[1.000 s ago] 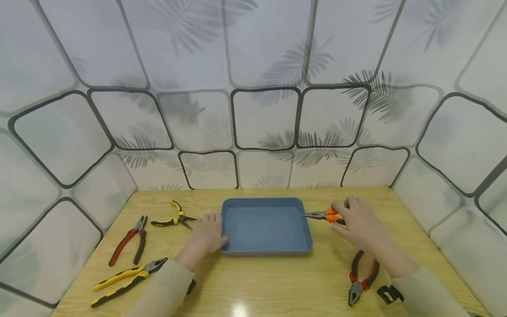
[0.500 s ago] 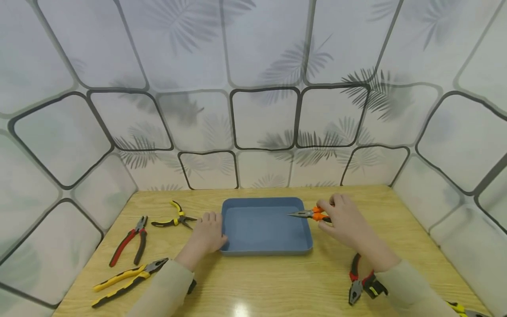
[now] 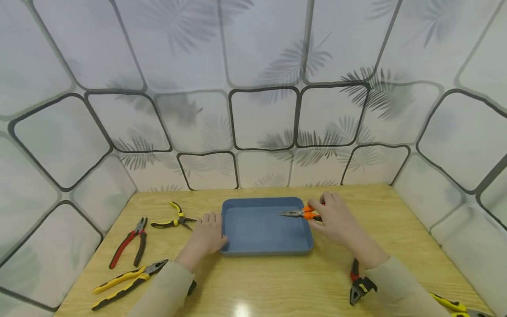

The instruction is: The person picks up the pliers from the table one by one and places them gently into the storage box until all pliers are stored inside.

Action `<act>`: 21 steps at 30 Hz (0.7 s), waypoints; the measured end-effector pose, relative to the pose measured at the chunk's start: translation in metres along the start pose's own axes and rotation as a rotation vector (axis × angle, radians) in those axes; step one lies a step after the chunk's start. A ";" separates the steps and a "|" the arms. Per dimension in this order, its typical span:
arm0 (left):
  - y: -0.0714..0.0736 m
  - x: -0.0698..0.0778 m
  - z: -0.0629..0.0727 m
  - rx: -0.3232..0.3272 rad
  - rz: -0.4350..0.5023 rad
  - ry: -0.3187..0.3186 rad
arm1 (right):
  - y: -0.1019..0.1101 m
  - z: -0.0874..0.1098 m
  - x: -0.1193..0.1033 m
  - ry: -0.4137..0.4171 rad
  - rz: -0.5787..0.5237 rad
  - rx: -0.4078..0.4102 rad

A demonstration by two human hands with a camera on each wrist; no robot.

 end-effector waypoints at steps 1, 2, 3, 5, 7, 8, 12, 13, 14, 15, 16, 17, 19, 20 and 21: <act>0.000 0.000 0.001 -0.008 0.004 0.003 | -0.001 -0.001 -0.001 0.006 -0.002 0.002; -0.001 0.000 0.001 -0.017 0.006 0.005 | -0.002 -0.002 -0.003 0.010 -0.003 0.001; -0.001 0.000 0.002 -0.023 0.011 0.006 | -0.004 -0.003 -0.004 0.010 -0.005 -0.002; -0.001 0.000 0.003 -0.030 0.010 0.005 | -0.006 -0.004 -0.006 0.008 -0.014 -0.008; -0.002 0.001 0.004 -0.032 0.011 0.003 | -0.009 -0.005 -0.007 0.005 -0.015 -0.017; -0.003 0.001 0.004 -0.033 0.011 0.001 | -0.010 -0.006 -0.008 0.002 -0.016 -0.023; -0.004 0.001 0.005 -0.027 0.007 -0.001 | -0.014 -0.009 -0.011 0.011 -0.006 -0.023; -0.005 0.001 0.005 -0.022 0.004 -0.001 | -0.015 -0.010 -0.011 0.014 -0.002 -0.019; -0.004 0.001 0.005 -0.016 0.001 -0.002 | -0.015 -0.012 -0.012 0.019 -0.004 -0.015; -0.004 0.000 0.004 -0.013 -0.001 -0.002 | -0.015 -0.013 -0.013 0.023 -0.003 -0.009; -0.004 0.000 0.004 -0.008 -0.003 -0.003 | -0.016 -0.015 -0.013 0.025 -0.003 -0.005; -0.003 0.000 0.004 -0.004 -0.005 -0.004 | -0.016 -0.017 -0.014 0.027 -0.006 -0.001; -0.002 0.000 0.003 0.005 -0.009 -0.006 | -0.016 -0.020 -0.016 0.029 -0.010 0.000; -0.001 0.000 0.003 0.008 -0.009 -0.007 | -0.016 -0.021 -0.016 0.030 -0.013 0.001; -0.001 0.001 0.002 0.009 -0.009 -0.007 | -0.016 -0.022 -0.017 0.031 -0.016 0.002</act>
Point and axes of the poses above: each hand's wrist, its own z-axis away from the middle knuckle, its own y-axis out of the back of the hand, x = y × z, the point moved 8 cm from there along -z, towards the middle knuckle, and after that the axes turned 15 degrees about y, right-handed, at the moved point
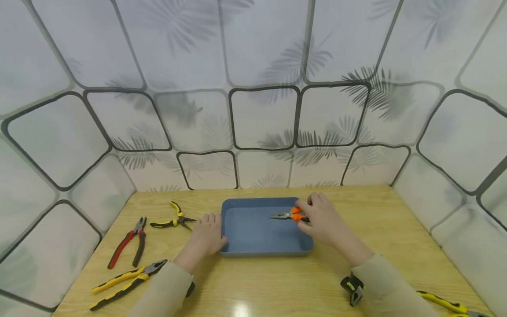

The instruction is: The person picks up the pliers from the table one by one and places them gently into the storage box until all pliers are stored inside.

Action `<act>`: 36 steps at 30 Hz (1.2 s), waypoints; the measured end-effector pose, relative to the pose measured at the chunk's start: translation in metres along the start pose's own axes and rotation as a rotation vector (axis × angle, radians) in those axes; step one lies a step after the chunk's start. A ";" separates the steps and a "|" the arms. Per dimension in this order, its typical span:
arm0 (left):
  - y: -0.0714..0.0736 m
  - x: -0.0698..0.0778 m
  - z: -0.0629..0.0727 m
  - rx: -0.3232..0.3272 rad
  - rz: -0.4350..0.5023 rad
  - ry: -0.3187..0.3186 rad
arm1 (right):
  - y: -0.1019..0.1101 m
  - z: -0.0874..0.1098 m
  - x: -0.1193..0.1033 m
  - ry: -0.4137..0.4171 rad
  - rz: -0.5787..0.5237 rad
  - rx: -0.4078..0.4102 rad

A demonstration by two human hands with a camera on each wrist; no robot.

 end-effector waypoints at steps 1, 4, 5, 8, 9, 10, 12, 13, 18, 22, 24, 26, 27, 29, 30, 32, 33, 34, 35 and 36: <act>0.000 0.000 0.000 0.004 -0.001 -0.001 | -0.001 -0.001 -0.001 0.001 -0.002 -0.001; 0.001 -0.001 -0.001 0.005 -0.002 0.001 | -0.003 -0.003 -0.003 0.014 -0.010 0.003; 0.001 -0.001 -0.002 0.004 -0.001 0.002 | -0.004 -0.004 -0.004 0.017 -0.017 0.006; 0.002 -0.001 -0.002 0.000 0.004 0.004 | -0.008 -0.005 -0.005 0.025 -0.033 0.005; 0.003 -0.001 -0.002 -0.001 0.007 0.004 | -0.010 -0.006 -0.005 0.025 -0.039 0.003; 0.003 -0.001 -0.001 -0.002 0.009 0.005 | -0.012 -0.006 -0.005 0.025 -0.043 -0.001; 0.004 -0.001 -0.001 -0.005 0.013 0.006 | -0.016 -0.006 -0.005 0.023 -0.052 -0.009; 0.004 -0.001 -0.001 -0.007 0.013 0.006 | -0.017 -0.006 -0.006 0.022 -0.055 -0.013; 0.004 0.000 -0.001 -0.008 0.013 0.010 | -0.024 -0.005 -0.010 0.019 -0.071 -0.023; 0.003 0.000 -0.001 0.000 0.015 0.012 | -0.026 -0.006 -0.016 0.026 -0.072 -0.023; 0.003 0.000 -0.001 0.005 0.013 0.014 | -0.028 -0.006 -0.019 0.029 -0.074 -0.027; 0.002 0.000 -0.001 0.011 0.008 0.016 | -0.031 -0.006 -0.022 0.032 -0.077 -0.032; 0.002 0.000 -0.001 0.011 0.007 0.017 | -0.032 -0.006 -0.023 0.033 -0.078 -0.036; 0.002 0.000 -0.001 0.013 0.006 0.019 | -0.035 -0.007 -0.026 0.034 -0.088 -0.043; 0.002 0.000 -0.001 0.014 0.006 0.019 | -0.036 -0.007 -0.027 0.036 -0.091 -0.043; 0.002 0.001 0.000 0.014 0.010 0.019 | -0.038 -0.007 -0.029 0.043 -0.092 -0.040; 0.002 0.001 0.000 0.014 0.013 0.019 | -0.039 -0.007 -0.030 0.045 -0.095 -0.035; 0.002 0.001 0.000 0.016 0.014 0.019 | -0.039 -0.007 -0.031 0.047 -0.095 -0.031; 0.002 0.001 0.001 0.017 0.015 0.019 | -0.040 -0.007 -0.032 0.048 -0.096 -0.031; 0.003 0.001 0.001 0.017 0.016 0.019 | -0.040 -0.007 -0.033 0.047 -0.097 -0.031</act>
Point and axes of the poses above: each hand's wrist, its own z-axis away from the middle knuckle, its own y-axis out of the back of the hand, x = y × z, the point moved 8 cm from there along -z, towards the middle knuckle, and after that the axes turned 15 degrees about y, right-handed, at the moved point
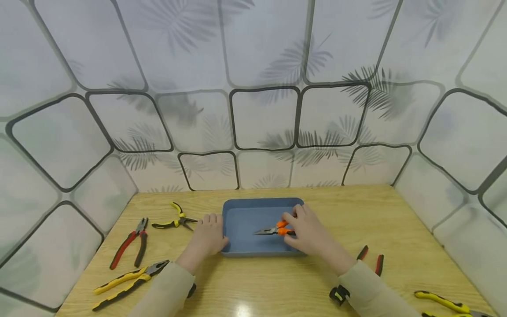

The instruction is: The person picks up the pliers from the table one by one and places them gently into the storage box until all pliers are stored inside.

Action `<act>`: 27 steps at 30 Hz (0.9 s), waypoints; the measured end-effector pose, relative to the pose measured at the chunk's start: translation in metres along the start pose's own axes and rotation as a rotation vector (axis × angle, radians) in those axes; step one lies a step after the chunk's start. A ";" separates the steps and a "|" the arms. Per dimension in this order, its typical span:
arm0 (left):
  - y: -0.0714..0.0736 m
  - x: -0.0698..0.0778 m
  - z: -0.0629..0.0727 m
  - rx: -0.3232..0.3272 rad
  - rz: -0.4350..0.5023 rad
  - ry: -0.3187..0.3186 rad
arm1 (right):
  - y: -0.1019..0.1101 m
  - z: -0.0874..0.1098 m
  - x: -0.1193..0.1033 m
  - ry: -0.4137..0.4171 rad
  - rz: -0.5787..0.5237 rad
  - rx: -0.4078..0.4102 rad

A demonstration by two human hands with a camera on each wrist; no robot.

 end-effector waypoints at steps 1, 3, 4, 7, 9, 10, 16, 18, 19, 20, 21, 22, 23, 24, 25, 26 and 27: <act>0.000 0.000 0.000 0.001 0.000 0.000 | -0.001 0.000 -0.001 -0.002 0.000 -0.003; 0.001 0.000 0.001 0.004 -0.003 0.000 | -0.003 0.000 -0.001 -0.008 -0.004 -0.015; 0.001 0.000 0.001 0.007 -0.006 0.000 | -0.004 -0.001 -0.001 -0.011 -0.007 -0.025; 0.002 0.001 0.001 0.013 -0.011 0.000 | -0.008 -0.002 -0.002 -0.014 -0.018 -0.050; 0.002 0.001 0.001 0.014 -0.012 0.001 | -0.011 -0.002 -0.002 -0.012 -0.027 -0.065; 0.003 0.001 0.001 0.014 -0.011 0.001 | -0.012 -0.002 -0.002 -0.010 -0.031 -0.069; 0.002 0.000 0.001 0.006 -0.023 0.003 | -0.018 -0.002 -0.001 0.002 -0.030 -0.076; 0.002 0.000 0.001 0.005 -0.025 0.003 | -0.020 -0.002 -0.002 0.011 -0.022 -0.078; 0.002 0.000 0.001 0.006 -0.025 0.004 | -0.021 -0.002 -0.002 0.014 -0.018 -0.080; 0.002 0.000 0.001 0.007 -0.025 0.004 | -0.022 -0.002 -0.002 0.019 -0.014 -0.084; 0.002 0.000 0.001 0.006 -0.025 0.004 | -0.023 -0.002 -0.002 0.022 -0.012 -0.087; 0.002 0.000 0.002 0.004 -0.022 0.006 | -0.023 -0.001 -0.003 0.025 -0.011 -0.091; 0.002 0.000 0.002 0.003 -0.019 0.006 | -0.024 -0.001 -0.003 0.026 -0.015 -0.095; 0.002 0.000 0.002 0.003 -0.018 0.007 | -0.024 -0.001 -0.003 0.027 -0.017 -0.098; 0.002 0.000 0.002 0.002 -0.016 0.007 | -0.025 0.000 -0.004 0.028 -0.020 -0.100; 0.002 0.000 0.002 0.002 -0.016 0.008 | -0.025 0.000 -0.004 0.030 -0.022 -0.099; 0.002 0.000 0.002 0.001 -0.017 0.008 | -0.024 0.000 -0.004 0.030 -0.025 -0.098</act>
Point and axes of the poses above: each hand's wrist, its own z-axis away from the middle knuckle, its own y-axis out of the back of the hand, x = y × z, the point moved 8 cm from there along -z, towards the middle knuckle, and after that the axes turned 15 degrees about y, right-handed, at the moved point
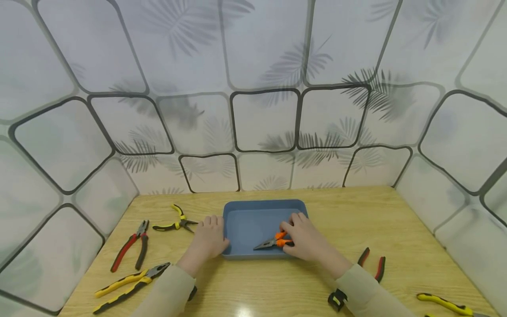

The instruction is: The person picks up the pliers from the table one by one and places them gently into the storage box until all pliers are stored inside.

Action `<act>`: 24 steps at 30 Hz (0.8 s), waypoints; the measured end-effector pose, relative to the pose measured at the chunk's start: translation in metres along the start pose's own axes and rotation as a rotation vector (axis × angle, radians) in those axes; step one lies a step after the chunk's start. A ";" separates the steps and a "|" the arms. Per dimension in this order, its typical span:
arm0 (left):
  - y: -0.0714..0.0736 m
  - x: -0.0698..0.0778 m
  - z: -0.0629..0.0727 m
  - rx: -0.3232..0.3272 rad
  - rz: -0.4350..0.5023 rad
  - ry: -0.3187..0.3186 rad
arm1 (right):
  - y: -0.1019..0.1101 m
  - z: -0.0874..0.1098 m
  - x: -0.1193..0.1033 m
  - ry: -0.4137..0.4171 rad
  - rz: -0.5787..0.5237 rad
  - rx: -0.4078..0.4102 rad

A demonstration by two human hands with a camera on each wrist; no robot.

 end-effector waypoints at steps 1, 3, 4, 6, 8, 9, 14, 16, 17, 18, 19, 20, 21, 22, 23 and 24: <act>0.000 0.000 0.000 -0.002 -0.001 0.000 | 0.000 0.000 0.000 0.001 -0.003 0.002; -0.001 0.000 -0.001 -0.003 -0.007 0.000 | 0.002 0.000 -0.001 0.008 -0.006 0.008; -0.001 0.000 -0.001 -0.003 -0.010 0.000 | 0.002 0.000 -0.002 0.013 -0.005 0.006; -0.001 0.000 -0.001 -0.004 -0.015 -0.001 | 0.003 0.000 -0.003 0.019 -0.008 -0.001; -0.001 0.001 -0.001 -0.002 -0.017 -0.003 | 0.003 0.000 -0.005 0.027 -0.014 -0.005; -0.001 0.001 -0.001 0.000 -0.019 -0.004 | 0.003 0.000 -0.005 0.027 -0.017 -0.008; -0.002 0.001 -0.001 0.010 -0.029 -0.007 | 0.003 0.001 -0.005 0.006 -0.027 -0.003; -0.003 0.001 -0.001 0.015 -0.032 -0.007 | 0.002 0.002 -0.004 -0.010 -0.026 -0.004; -0.003 0.001 -0.001 0.017 -0.034 -0.007 | 0.001 0.002 -0.004 -0.014 -0.027 -0.004; -0.003 0.001 -0.001 0.020 -0.035 -0.006 | 0.000 0.002 -0.003 -0.018 -0.026 -0.003; -0.003 0.002 -0.001 0.022 -0.037 -0.005 | 0.000 0.002 -0.003 -0.020 -0.024 0.000; -0.002 0.002 -0.001 0.025 -0.039 -0.005 | 0.000 0.002 -0.003 -0.020 -0.020 0.002; -0.002 0.002 -0.001 0.028 -0.042 -0.005 | 0.000 0.002 -0.003 -0.020 -0.017 0.006; -0.002 0.002 0.000 0.033 -0.047 -0.005 | 0.001 0.002 -0.003 -0.020 -0.014 0.011; -0.001 0.002 0.000 0.038 -0.051 -0.006 | 0.001 0.002 -0.003 -0.019 -0.011 0.016; 0.000 0.003 0.000 0.045 -0.053 -0.007 | 0.002 0.002 -0.003 -0.017 -0.006 0.022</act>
Point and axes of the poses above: each hand's wrist, its own z-axis away from the middle knuckle, its own y-axis out of the back of the hand, x = y × z, the point moved 8 cm from there along -z, towards the middle knuckle, and after that the axes turned 15 degrees about y, right-handed, at the moved point
